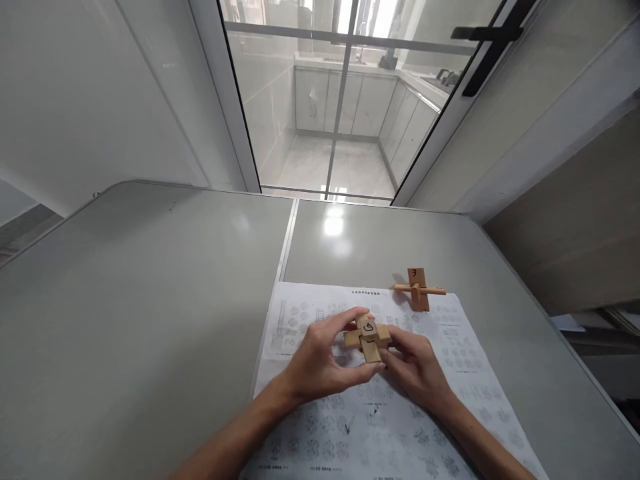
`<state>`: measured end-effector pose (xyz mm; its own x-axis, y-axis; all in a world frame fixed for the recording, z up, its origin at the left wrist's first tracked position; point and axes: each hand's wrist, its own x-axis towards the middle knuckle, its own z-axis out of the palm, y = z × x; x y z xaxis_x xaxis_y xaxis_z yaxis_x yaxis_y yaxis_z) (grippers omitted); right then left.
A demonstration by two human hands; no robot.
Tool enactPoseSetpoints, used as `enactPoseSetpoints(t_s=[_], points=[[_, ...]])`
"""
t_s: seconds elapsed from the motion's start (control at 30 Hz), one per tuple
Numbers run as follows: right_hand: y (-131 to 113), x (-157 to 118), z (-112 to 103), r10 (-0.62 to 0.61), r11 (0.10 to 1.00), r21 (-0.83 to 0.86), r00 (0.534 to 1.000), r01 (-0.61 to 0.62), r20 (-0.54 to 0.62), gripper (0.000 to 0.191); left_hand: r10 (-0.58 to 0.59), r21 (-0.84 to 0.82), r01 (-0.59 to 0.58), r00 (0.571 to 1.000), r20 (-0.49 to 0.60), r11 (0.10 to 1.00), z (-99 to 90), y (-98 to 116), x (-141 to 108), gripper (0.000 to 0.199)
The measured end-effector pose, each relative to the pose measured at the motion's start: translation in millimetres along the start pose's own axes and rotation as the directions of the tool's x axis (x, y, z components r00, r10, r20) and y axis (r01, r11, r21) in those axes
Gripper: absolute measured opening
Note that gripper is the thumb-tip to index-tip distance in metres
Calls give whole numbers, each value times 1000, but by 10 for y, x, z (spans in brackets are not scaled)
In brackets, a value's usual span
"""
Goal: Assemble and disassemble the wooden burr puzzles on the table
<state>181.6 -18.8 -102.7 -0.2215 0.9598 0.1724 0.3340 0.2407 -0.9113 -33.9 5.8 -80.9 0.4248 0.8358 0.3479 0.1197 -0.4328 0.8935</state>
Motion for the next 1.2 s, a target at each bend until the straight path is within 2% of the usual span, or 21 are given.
enactPoseSetpoints(t_s=[0.3, 0.4, 0.5, 0.67, 0.83, 0.93, 1.03, 1.1, 1.2], points=[[61, -47, 39, 5, 997, -77, 999, -9, -48, 13, -76, -28, 76, 997, 8, 997, 23, -32, -11, 67], [68, -47, 22, -1, 997, -81, 999, -3, -40, 10, -144, -42, 148, 986, 86, 988, -29, -3, 17, 58], [71, -38, -7, -57, 990, -130, 998, 52, -35, 3, -216, -37, 225, 962, 168, 974, -80, 36, 41, 49], [95, -27, -20, -70, 984, -164, 997, 64, -35, 14, -289, -55, 312, 923, 252, 948, -116, 66, 59, 40], [93, -9, -20, 1, 999, -54, 1000, -2, -24, 30, -345, -127, 406, 876, 338, 905, -150, 92, 81, 38], [58, 23, -53, 93, 983, 155, 995, -98, 41, 34, -366, -122, 427, 866, 342, 896, -158, 116, 94, 34], [27, 59, -97, 107, 922, 356, 983, -154, 148, 53, -360, -92, 417, 860, 363, 904, -148, 131, 102, 29], [16, 76, -119, 126, 908, 378, 978, -181, 166, 62, -339, -67, 391, 861, 380, 918, -129, 135, 102, 29], [5, 85, -134, 144, 948, 258, 974, -186, 173, 54, -294, -61, 344, 871, 394, 937, -91, 139, 95, 37]])
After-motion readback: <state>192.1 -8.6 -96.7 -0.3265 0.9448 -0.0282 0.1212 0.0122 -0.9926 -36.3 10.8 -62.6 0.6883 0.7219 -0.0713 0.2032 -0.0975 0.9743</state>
